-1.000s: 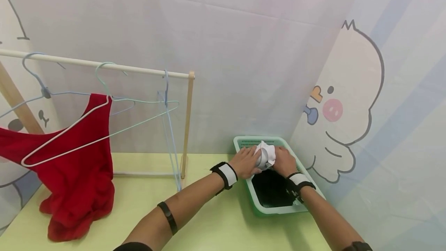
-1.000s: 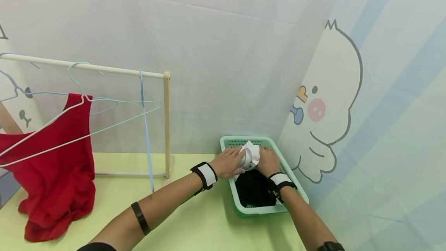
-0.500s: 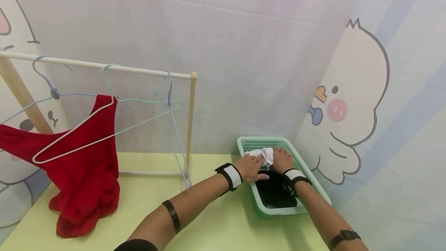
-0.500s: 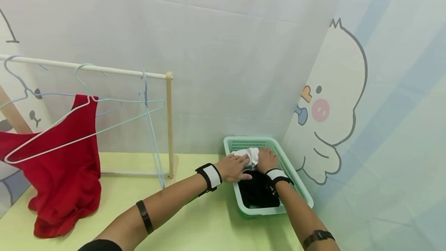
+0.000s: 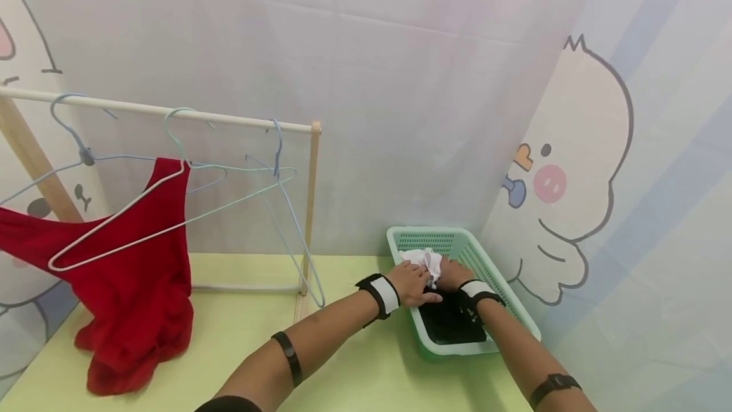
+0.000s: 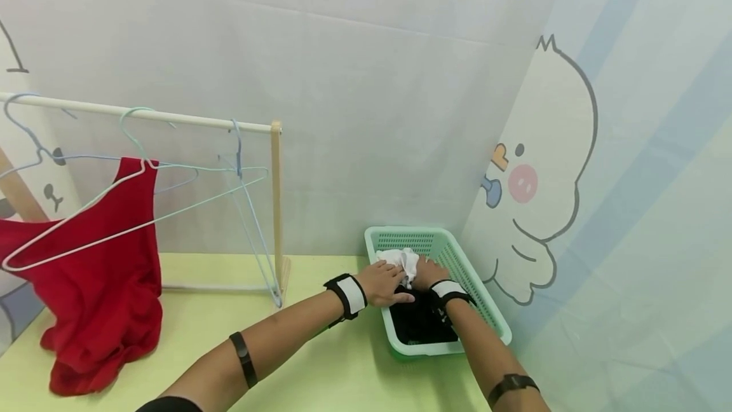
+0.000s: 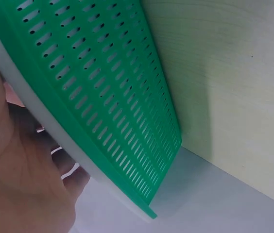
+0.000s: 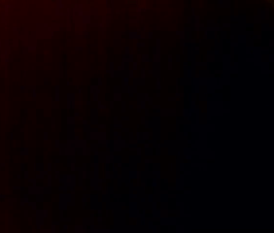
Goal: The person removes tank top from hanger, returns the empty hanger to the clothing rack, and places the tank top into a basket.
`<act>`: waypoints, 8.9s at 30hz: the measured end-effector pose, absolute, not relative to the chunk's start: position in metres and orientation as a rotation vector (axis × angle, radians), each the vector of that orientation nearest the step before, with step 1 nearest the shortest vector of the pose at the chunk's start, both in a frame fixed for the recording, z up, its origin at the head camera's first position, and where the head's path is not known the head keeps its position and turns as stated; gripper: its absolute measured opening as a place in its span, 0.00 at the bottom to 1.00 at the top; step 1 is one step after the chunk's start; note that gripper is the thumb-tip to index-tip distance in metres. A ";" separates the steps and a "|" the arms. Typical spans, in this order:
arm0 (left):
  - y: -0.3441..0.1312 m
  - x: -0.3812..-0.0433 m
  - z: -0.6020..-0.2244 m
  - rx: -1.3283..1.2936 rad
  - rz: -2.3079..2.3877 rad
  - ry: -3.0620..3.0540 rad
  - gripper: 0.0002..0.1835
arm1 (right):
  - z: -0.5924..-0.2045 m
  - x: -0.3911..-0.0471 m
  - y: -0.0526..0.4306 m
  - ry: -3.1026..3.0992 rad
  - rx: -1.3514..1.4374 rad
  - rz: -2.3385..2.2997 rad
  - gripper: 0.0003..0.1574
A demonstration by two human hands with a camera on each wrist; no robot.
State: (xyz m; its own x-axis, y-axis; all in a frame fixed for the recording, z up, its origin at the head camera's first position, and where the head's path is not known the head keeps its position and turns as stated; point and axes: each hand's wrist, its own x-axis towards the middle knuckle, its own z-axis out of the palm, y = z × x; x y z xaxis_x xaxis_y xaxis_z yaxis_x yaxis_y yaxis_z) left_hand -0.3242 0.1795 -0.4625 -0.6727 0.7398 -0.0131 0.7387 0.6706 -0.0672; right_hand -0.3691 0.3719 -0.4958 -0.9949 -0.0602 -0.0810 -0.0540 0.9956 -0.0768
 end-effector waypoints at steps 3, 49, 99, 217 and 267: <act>0.180 -0.327 -0.467 -1.258 0.091 -2.854 0.42 | -0.493 -0.367 0.371 3.030 -0.120 -0.144 0.43; 0.035 -0.250 -0.465 -1.433 -0.140 -2.586 0.39 | -0.435 -0.325 0.353 3.172 -0.517 -0.452 0.47; -0.194 -0.169 -0.448 -1.084 -0.513 -2.287 0.20 | -0.436 -0.342 0.152 2.835 -1.259 -1.131 0.31; -0.367 -0.218 -0.268 -0.070 -0.278 -2.392 0.18 | -0.453 -0.356 0.097 2.568 -1.292 -1.556 0.14; -0.325 -0.103 -0.358 0.099 -0.507 -2.293 0.14 | -0.434 -0.321 0.087 2.588 -1.183 -1.745 0.16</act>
State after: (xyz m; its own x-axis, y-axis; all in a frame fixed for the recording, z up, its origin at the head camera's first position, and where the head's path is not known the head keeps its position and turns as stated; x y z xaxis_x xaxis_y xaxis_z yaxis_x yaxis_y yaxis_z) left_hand -0.1034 -0.3250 -0.3579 -0.7001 -0.2238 0.6780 0.0832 0.9176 0.3888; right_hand -0.3207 0.0865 -0.4343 -0.7321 -0.4426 0.5179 -0.6461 0.2099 -0.7339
